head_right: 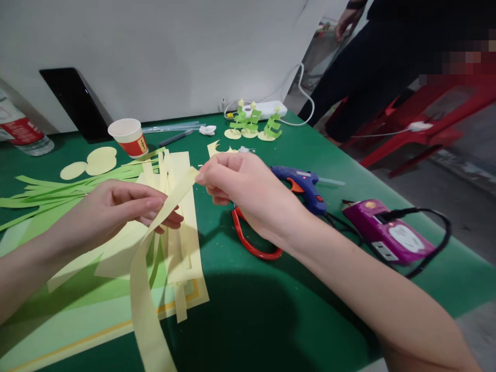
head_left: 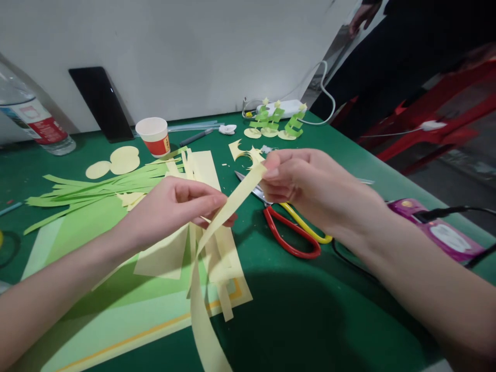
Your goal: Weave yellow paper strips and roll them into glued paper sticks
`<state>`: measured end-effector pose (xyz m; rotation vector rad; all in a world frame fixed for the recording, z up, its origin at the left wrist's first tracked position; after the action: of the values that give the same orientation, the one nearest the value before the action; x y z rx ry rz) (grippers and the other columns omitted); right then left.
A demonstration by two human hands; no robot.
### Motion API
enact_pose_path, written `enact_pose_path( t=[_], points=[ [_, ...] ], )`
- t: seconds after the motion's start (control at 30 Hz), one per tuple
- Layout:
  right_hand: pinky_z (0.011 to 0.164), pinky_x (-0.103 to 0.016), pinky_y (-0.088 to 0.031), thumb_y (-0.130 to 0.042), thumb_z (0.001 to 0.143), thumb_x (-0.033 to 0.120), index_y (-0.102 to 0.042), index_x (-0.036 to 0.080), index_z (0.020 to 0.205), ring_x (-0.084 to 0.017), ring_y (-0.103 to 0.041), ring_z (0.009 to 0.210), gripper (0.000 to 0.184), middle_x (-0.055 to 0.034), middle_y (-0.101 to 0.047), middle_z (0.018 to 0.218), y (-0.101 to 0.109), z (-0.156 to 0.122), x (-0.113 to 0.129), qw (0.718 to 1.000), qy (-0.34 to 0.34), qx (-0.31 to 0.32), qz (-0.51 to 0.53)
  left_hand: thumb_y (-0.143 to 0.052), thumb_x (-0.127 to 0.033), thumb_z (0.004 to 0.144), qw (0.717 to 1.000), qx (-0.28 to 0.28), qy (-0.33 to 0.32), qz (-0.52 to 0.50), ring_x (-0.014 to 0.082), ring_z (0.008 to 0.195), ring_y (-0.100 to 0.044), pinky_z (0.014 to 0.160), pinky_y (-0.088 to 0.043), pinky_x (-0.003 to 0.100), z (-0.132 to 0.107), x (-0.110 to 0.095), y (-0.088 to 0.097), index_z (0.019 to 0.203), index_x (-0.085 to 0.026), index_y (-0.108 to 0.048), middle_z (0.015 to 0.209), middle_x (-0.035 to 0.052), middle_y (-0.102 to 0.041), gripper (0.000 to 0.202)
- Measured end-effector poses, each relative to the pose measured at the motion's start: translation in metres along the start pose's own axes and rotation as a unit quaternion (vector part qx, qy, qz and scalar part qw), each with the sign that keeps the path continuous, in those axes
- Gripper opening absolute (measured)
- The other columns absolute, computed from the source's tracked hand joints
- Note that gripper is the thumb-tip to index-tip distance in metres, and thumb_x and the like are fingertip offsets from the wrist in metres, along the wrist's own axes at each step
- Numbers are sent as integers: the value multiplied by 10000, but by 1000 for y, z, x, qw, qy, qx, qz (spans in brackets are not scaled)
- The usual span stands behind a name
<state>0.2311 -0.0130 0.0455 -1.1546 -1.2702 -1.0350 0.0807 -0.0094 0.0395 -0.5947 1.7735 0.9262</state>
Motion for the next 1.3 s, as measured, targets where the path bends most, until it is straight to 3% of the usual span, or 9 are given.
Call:
enact_pose_path(
  t=[0.13, 0.23, 0.47, 0.9, 1.0, 1.13, 1.3],
  points=[
    [434, -197, -231, -527, 672, 113, -464, 162, 499, -42, -282, 450, 191, 56, -336, 468, 0, -1, -1, 1000, 7, -25, 4, -646, -270, 744, 1000, -15, -8, 22, 103, 657, -671, 586, -500, 115, -2, -2, 0, 697, -242, -721, 692, -49, -731, 93],
    [427, -198, -223, -528, 673, 122, -422, 163, 481, -40, -266, 447, 223, 61, -307, 464, 1, 0, 0, 1000, 12, -26, -1, -658, -234, 738, 1000, 4, -1, -5, 80, 587, -653, 563, -494, 99, -4, -3, -1, 657, -226, -713, 640, -48, -722, 98],
    [421, -185, -223, -535, 668, 109, -483, 146, 513, -31, -293, 452, 168, 63, -343, 479, 6, -2, 8, 999, 19, -23, -19, -625, -240, 777, 995, 53, 8, -90, 85, 554, -635, 535, -505, 133, -4, -4, -5, 684, -215, -706, 666, -41, -723, 126],
    [428, -198, -200, -513, 700, 106, -414, 160, 502, -42, -234, 451, 228, 66, -276, 485, 12, -4, -3, 999, 1, -44, 26, -644, -226, 746, 999, -19, 28, -23, 111, 587, -654, 580, -522, 160, -2, -3, 1, 650, -184, -675, 629, -24, -714, 109],
    [438, -207, -195, -525, 705, 105, -421, 160, 500, -49, -232, 456, 237, 65, -276, 482, 18, -10, -15, 997, -29, -53, 41, -633, -194, 753, 998, 10, 51, -30, 90, 566, -642, 563, -506, 138, 0, -1, -7, 630, -171, -661, 617, -28, -709, 128],
    [452, -216, -196, -532, 727, 123, -424, 159, 519, -49, -262, 461, 237, 60, -317, 490, 25, -27, -35, 995, -64, -57, 56, -580, -213, 801, 993, 91, 67, -32, 87, 601, -651, 588, -507, 138, -1, 4, -23, 655, -165, -658, 651, -19, -714, 173],
    [444, -213, -191, -567, 747, 224, -467, 171, 626, -50, -289, 456, 166, 70, -333, 496, 34, -45, -61, 991, -127, -32, 29, -561, -265, 817, 979, 157, 103, -76, 107, 624, -660, 622, -521, 181, -3, 23, -43, 705, -159, -641, 661, -2, -709, 174]
  ],
)
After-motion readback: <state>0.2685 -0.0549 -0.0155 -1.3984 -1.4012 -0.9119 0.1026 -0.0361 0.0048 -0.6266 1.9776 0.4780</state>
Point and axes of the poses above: each hand's wrist, its own z-axis towards the middle knuckle, its own y-axis out of the back of the hand, x = y × z, the point moved 6 cm from there along z, towards the middle knuckle
